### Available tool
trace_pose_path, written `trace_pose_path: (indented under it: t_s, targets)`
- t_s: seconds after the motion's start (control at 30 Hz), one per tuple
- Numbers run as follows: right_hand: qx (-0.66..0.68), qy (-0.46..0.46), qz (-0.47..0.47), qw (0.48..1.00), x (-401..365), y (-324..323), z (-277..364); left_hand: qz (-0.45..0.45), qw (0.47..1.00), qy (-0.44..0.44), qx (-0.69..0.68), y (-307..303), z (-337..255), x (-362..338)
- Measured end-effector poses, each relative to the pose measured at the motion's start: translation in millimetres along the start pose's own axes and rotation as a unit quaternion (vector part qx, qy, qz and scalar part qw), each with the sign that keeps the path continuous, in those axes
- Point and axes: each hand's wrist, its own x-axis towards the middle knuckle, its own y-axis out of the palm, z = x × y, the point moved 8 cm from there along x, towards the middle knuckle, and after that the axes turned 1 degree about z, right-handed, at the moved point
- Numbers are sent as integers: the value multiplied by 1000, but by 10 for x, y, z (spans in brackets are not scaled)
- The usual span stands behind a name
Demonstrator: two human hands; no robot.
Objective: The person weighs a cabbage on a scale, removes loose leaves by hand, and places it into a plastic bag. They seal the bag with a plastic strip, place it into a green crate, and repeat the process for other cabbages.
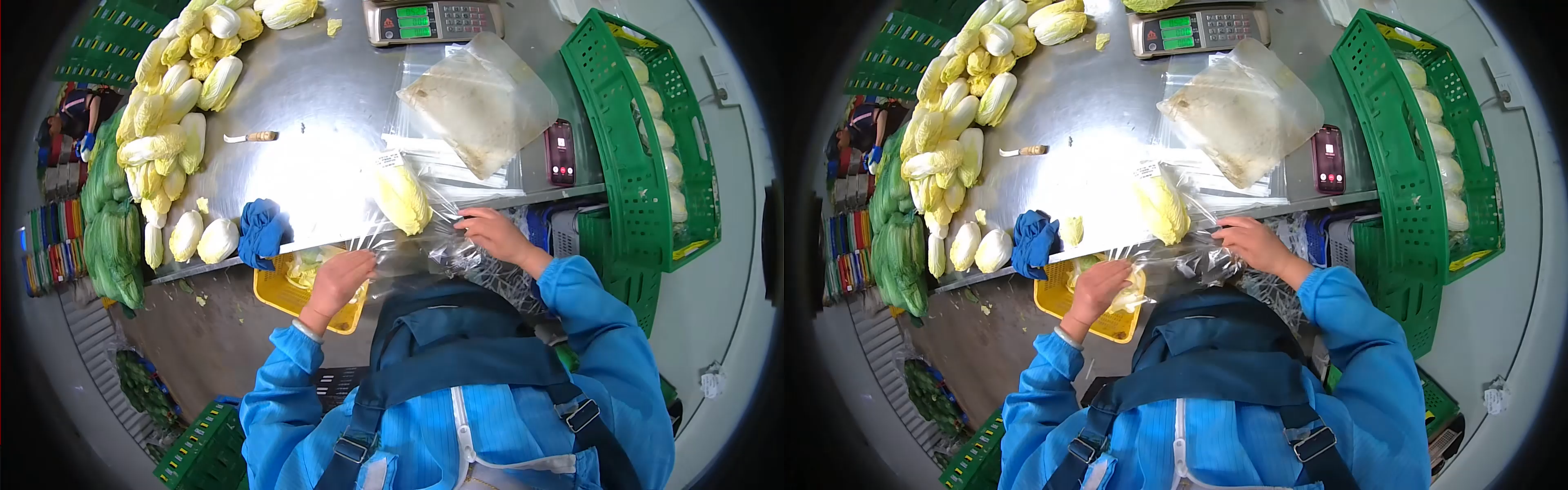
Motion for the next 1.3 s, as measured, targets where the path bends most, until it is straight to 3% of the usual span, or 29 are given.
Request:
trace_pose_path:
  t_s: [0.07,0.13,0.23,0.43,0.53,0.63,0.73,0.83,0.9,0.93,1.03,1.07,1.17,1.2,1.3]
  targets:
    - [198,131,17,971,-13,67,-207,8,986,-132,-98,18,257,-109]
    - [352,223,8,909,39,98,-212,21,940,-283,-192,76,449,-262]
    - [381,223,-33,897,220,133,-313,0,841,-389,-377,238,702,-376]
    - [255,417,-52,871,274,311,-523,-76,724,-516,-451,530,1013,-520]
    - [-2,308,-83,948,465,191,-366,-77,682,-568,-454,729,1150,-588]
    - [-55,318,-47,945,575,211,-356,-85,660,-593,-454,870,1208,-591]
    - [-121,367,48,921,625,81,-317,-87,651,-594,-465,899,1198,-558]
    - [-211,193,-144,947,842,-370,321,-93,650,-589,-472,919,1198,-579]
    - [-240,-1,-96,966,950,-38,661,-95,644,-588,-480,920,1186,-589]
    - [-172,14,-37,984,1088,29,902,-94,642,-586,-485,920,1195,-572]
    - [-248,20,73,966,1130,522,769,-86,631,-627,-450,904,1202,-566]
    - [-247,13,58,967,1107,596,702,-50,646,-642,-410,911,1254,-570]
    - [-224,6,36,974,1091,595,624,-39,859,-509,-38,529,1238,-143]
    - [-197,12,44,979,1104,560,631,0,850,-526,-22,407,1151,36]
    - [-103,48,32,993,1219,323,547,-29,968,-215,123,69,869,641]
